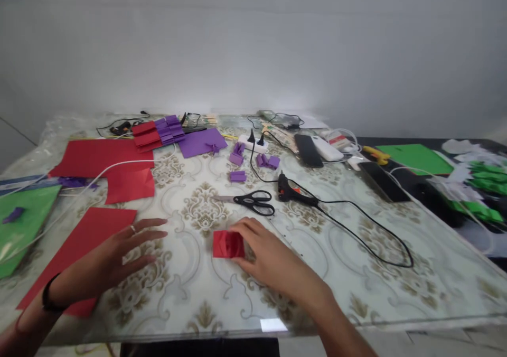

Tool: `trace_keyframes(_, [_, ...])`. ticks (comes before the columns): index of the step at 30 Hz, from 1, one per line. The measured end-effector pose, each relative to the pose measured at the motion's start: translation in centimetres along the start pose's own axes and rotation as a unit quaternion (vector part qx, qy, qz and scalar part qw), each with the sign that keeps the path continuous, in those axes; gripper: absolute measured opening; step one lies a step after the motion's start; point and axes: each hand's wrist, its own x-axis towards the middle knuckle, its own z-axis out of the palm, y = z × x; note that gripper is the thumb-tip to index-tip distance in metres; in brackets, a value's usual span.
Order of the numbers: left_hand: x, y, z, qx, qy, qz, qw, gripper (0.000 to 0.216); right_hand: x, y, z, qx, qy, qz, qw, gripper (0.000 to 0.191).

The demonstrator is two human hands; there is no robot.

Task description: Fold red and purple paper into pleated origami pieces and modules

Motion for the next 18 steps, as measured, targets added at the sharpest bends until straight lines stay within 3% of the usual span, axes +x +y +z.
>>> trace_keyframes(4, [-1.8,0.0,0.1,-0.128,0.065,-0.12,0.982,0.032,1.7,-2.4,0.8,-0.003,0.017,-0.092,0.996,0.061])
trace_keyframes(6, [-1.7,0.9,1.5,-0.283,0.07,-0.175,0.941,0.042,2.7,-3.5,1.8,0.004,0.019,-0.148,0.989,0.065])
trace_keyframes(9, [0.1,2.7,3.9,-0.415,0.048,-0.161,0.894,0.055,4.2,-5.1,3.2,0.016,0.007,-0.212,0.977,0.066])
trace_keyframes(11, [1.5,3.3,4.6,-0.405,0.049,-0.168,0.897,0.04,5.1,-5.7,3.7,0.029,-0.005,-0.221,0.975,0.069])
trace_keyframes(14, [2.8,3.5,4.3,-0.349,0.058,-0.184,0.917,0.025,6.0,-5.7,3.9,0.076,0.002,-0.176,0.981,0.073])
trace_keyframes(16, [3.2,3.5,3.9,-0.313,0.054,-0.193,0.928,0.023,6.4,-5.3,4.0,0.118,0.009,-0.127,0.985,0.054])
trace_keyframes(18, [3.2,3.5,3.8,-0.284,0.043,-0.191,0.938,0.021,6.5,-5.1,4.1,0.145,0.005,-0.096,0.985,0.021])
